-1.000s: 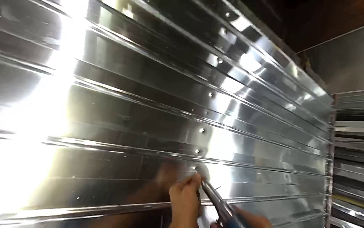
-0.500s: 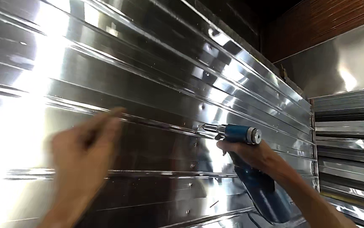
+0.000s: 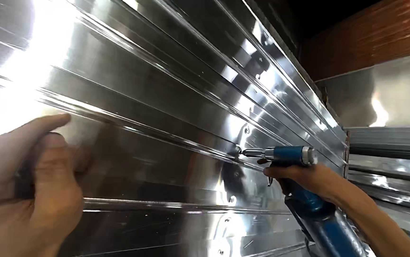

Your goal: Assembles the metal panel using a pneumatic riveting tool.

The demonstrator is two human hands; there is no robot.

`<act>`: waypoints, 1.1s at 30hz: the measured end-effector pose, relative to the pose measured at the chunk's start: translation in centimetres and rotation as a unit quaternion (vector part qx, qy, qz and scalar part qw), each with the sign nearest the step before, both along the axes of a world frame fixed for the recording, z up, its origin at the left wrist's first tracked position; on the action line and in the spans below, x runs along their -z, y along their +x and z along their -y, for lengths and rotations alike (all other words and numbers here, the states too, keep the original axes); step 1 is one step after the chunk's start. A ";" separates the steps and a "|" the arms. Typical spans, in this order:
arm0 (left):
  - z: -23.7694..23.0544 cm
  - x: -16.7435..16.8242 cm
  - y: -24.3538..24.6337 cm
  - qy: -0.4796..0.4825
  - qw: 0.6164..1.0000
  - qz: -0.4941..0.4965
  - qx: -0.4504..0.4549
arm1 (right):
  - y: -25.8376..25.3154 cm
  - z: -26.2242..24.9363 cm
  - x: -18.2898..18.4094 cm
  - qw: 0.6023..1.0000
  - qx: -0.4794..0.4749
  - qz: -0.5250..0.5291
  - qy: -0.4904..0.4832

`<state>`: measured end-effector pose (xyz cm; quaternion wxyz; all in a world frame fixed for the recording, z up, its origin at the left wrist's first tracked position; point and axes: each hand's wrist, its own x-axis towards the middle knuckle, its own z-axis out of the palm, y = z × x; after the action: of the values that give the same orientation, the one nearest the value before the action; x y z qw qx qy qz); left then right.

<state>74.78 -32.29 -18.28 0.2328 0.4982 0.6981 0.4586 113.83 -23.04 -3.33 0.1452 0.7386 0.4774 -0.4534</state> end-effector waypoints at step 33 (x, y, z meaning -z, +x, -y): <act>36.2 -20.2 14.5 -0.263 0.725 0.613 0.171 | -10.5 49.1 -10.1 0.910 0.126 -0.204 0.337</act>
<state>89.32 -68.51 1.90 0.8064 0.1383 0.3983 0.4146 103.34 -72.19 6.81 -0.2714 0.6891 0.5241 -0.4204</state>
